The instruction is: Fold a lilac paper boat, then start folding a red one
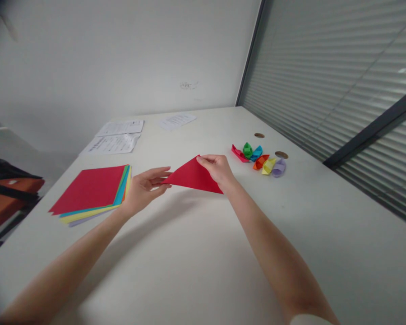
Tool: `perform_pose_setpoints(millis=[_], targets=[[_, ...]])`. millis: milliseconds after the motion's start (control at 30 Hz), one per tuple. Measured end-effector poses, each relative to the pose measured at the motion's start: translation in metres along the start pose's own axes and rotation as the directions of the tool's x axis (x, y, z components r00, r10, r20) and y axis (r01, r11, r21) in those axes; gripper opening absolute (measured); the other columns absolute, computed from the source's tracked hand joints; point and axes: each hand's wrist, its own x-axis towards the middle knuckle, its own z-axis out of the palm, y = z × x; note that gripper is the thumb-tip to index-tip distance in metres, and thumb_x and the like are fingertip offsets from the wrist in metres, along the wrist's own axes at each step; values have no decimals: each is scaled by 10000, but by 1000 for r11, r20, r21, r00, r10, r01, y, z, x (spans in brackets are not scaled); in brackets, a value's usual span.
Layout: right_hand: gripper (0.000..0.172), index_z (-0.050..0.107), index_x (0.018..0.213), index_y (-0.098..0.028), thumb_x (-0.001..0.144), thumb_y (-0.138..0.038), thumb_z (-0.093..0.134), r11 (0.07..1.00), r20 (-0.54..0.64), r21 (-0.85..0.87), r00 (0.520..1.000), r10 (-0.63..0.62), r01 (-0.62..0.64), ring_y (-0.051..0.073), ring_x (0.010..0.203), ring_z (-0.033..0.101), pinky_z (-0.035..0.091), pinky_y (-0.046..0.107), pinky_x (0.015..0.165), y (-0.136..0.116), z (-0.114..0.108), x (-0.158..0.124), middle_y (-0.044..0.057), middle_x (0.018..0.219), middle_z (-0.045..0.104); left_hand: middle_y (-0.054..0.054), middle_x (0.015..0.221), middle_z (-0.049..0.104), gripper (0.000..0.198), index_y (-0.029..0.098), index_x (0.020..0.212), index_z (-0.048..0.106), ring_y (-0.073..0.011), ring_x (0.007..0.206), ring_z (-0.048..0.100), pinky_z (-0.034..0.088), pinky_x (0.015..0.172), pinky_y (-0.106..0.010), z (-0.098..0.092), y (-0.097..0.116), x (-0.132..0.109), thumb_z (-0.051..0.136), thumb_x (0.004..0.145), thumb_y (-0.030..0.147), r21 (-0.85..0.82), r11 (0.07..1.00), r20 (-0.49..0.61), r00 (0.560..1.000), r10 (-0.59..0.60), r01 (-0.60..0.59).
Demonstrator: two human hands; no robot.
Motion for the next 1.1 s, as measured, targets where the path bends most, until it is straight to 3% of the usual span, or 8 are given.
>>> perform_pose_setpoints(millis=[133,267,333,467,567,767,900,1100], targets=[[307,770,797,-190,644,-455,800,999,28,37,1000,9,-10,240,793,700,535,361,726,5,2,2,71,812,761,-96,1002,749,421,141,1153,676,-210,878,722,590,838,-322,1,1,-1,693,755,280,120,993,-113,994,4,10],[342,768,836,-184,661,-477,787,999,51,33,999,-17,15,247,816,704,542,369,732,8,3,4,86,830,762,-57,903,764,262,189,1014,752,-197,803,729,594,795,-293,3,5,-5,640,793,275,344,937,-179,975,132,-63],[353,767,846,-181,663,-483,782,999,47,35,998,-35,34,246,815,702,540,367,727,8,2,4,87,831,761,-55,891,765,242,199,993,761,-194,801,728,591,789,-289,2,8,-6,617,812,274,375,922,-173,970,169,-94],[309,762,796,-195,686,-483,755,994,5,-9,994,-113,113,224,775,679,516,354,704,3,1,3,61,802,750,-94,1084,732,390,168,1165,693,-220,958,707,561,896,-321,-2,12,-5,634,804,303,201,976,-81,992,101,-83],[264,749,755,-201,730,-462,719,978,23,-89,982,-189,190,197,731,645,485,334,685,0,5,-2,35,757,725,-152,1169,692,580,114,1316,572,-263,1050,674,547,916,-362,-2,13,-2,642,815,398,10,999,-3,1000,-31,31],[294,715,720,-190,819,-453,627,926,175,-183,938,-300,330,170,708,597,440,306,663,-7,18,-15,33,743,682,-110,972,755,479,122,1077,724,-263,892,712,576,746,-305,3,6,5,717,752,473,112,966,-81,971,-226,234],[286,689,688,-196,823,-441,627,922,178,-172,931,-318,347,168,708,585,432,307,672,-9,17,-16,28,731,663,-68,889,766,354,155,934,772,-238,825,716,570,715,-288,0,3,7,696,773,461,120,967,-77,974,-215,223],[281,683,668,-195,798,-442,656,942,156,-129,944,-290,310,159,677,551,405,300,624,-10,13,-14,18,702,635,-76,881,766,336,152,919,773,-227,812,717,577,724,-292,-4,1,7,727,749,438,96,978,-90,980,-178,187]])
